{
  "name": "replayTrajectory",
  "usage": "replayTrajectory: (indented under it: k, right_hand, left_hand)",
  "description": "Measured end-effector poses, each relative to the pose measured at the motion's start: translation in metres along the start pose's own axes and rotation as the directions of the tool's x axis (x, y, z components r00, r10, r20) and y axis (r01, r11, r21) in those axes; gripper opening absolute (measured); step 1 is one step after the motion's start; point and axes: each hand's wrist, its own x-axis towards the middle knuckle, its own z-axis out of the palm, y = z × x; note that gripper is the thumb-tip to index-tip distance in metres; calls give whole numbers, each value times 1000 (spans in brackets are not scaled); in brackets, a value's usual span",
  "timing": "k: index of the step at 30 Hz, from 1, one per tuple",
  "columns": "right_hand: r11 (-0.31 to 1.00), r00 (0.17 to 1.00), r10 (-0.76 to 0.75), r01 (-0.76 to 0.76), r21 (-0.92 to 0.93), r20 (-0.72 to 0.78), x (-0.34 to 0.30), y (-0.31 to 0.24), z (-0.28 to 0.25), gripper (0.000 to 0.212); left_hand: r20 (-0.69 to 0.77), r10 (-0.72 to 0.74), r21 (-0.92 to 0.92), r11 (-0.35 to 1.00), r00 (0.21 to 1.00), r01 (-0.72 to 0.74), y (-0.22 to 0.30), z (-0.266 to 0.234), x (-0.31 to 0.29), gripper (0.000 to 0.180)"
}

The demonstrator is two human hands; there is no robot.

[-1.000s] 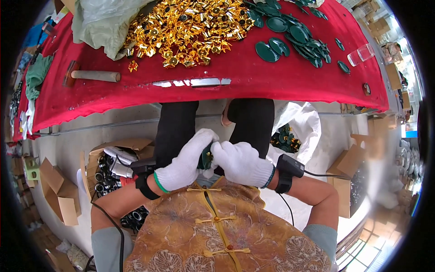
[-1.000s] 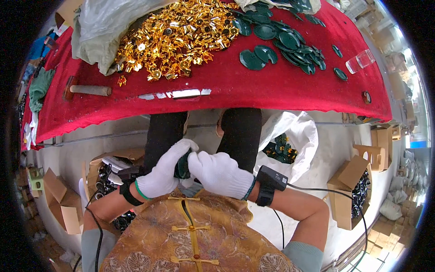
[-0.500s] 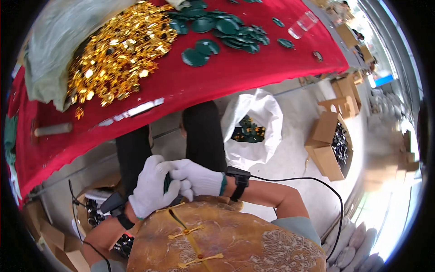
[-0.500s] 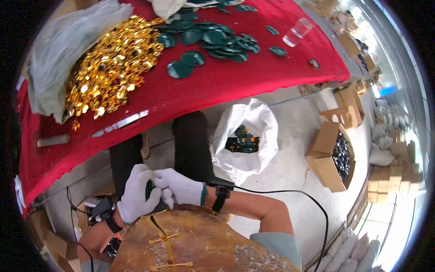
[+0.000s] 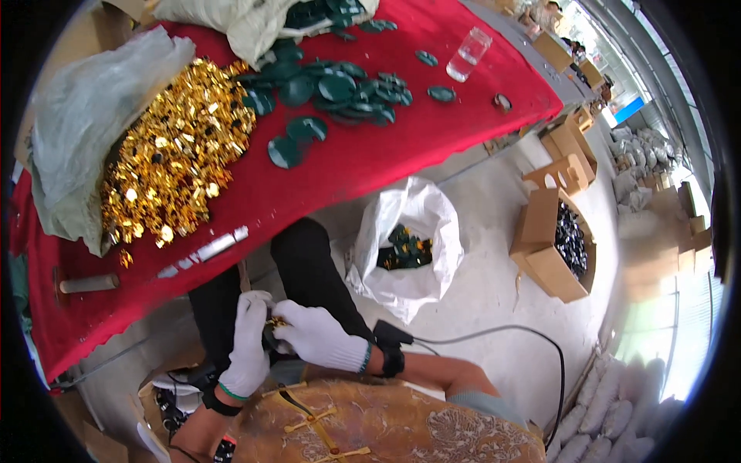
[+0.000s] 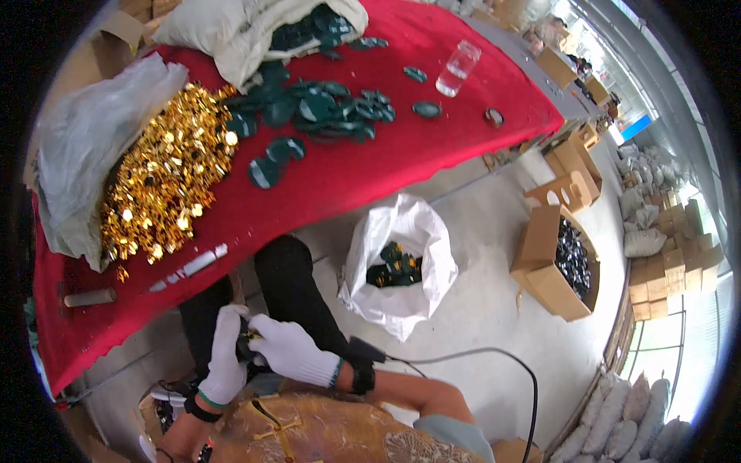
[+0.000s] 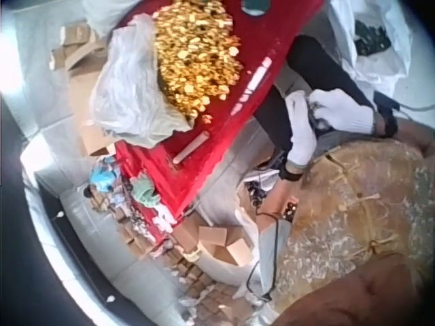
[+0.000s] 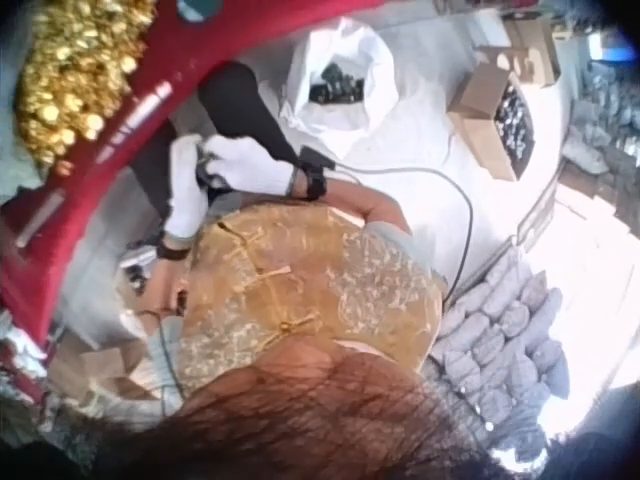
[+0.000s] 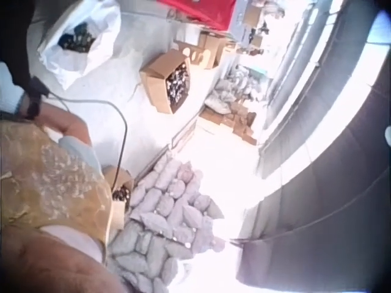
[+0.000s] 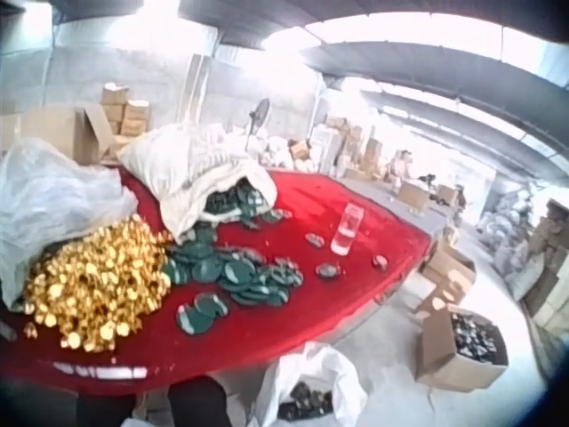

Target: Manually assembling gold-colored decorative caps onto green plastic base components at an assembly table.

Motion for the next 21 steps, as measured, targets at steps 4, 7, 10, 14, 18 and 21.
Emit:
replayTrajectory:
  k: [4, 7, 10, 14, 18, 21]
  right_hand:
    - [991, 977, -29, 0, -136, -213, -24, -12, -39, 26]
    - [895, 907, -200, 15, -446, -371, -40, 3, -94, 30]
    - [467, 900, -166, -289, -836, -404, -47, 4, -158, 39]
    - [640, 828, -249, -249, -726, -503, -22, -11, -181, 49]
    - [646, 769, -571, 205, -735, -287, 67, -68, -157, 61]
    - [547, 736, -628, 187, -816, -253, 142, -71, -150, 66]
  left_hand:
    - [47, -56, -133, 989, 997, 62, 14, 15, 14, 30]
    - [61, -186, -316, 928, 981, 196, 14, -6, 22, 29]
    - [90, -215, -404, 885, 972, 233, 14, -17, 24, 33]
    - [124, -310, -629, 710, 943, 316, 8, -28, 30, 44]
    - [277, -250, -766, 525, 928, 370, 5, -33, 27, 45]
    - [266, -207, -772, 539, 942, 336, 8, -32, 14, 46]
